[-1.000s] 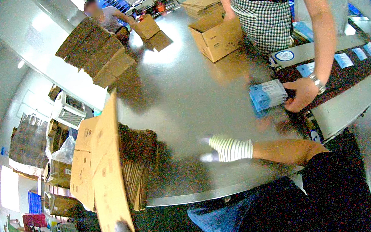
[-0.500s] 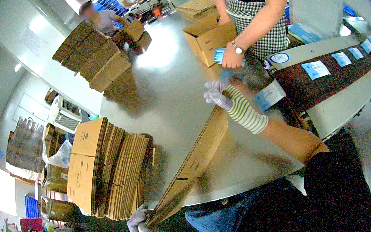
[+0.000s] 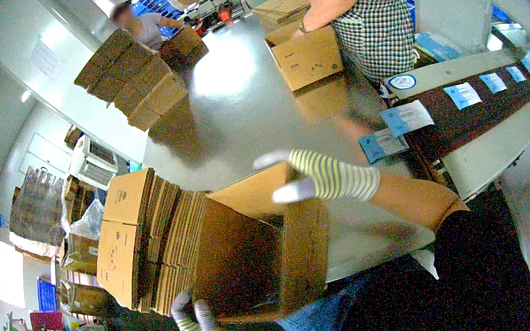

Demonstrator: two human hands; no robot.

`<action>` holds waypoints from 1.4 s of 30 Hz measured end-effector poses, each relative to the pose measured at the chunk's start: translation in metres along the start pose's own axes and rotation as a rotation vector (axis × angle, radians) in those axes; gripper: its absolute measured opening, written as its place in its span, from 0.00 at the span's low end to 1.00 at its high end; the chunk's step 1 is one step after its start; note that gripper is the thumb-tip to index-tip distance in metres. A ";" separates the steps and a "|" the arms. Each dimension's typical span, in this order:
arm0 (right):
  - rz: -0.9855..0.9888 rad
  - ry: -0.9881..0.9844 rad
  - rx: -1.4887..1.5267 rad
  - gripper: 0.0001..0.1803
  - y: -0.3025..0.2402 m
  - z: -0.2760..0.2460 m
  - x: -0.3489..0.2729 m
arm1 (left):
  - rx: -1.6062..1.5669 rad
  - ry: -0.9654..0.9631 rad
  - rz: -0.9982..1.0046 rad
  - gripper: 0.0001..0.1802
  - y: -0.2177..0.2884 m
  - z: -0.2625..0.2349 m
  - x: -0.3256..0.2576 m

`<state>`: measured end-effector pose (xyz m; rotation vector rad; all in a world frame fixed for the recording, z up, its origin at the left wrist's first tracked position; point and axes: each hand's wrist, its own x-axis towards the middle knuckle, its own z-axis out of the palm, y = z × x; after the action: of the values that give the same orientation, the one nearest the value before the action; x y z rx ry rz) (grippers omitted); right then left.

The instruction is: The person assembles cardboard boxes and fills them with small blue packages from a pile, then moves the boxes aside. The person uses gloved hands to fold the boxes and neatly stack the packages inside.

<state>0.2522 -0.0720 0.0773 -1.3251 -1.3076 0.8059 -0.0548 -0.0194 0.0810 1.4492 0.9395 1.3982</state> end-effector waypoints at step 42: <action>-0.464 -0.196 -1.002 0.13 0.026 0.064 0.075 | 1.060 -0.678 0.536 0.22 -0.026 0.073 0.030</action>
<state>0.2104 0.0183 0.0544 -1.5845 -2.2137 -0.1089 0.0212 0.0101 0.0684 2.8878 0.8790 0.5474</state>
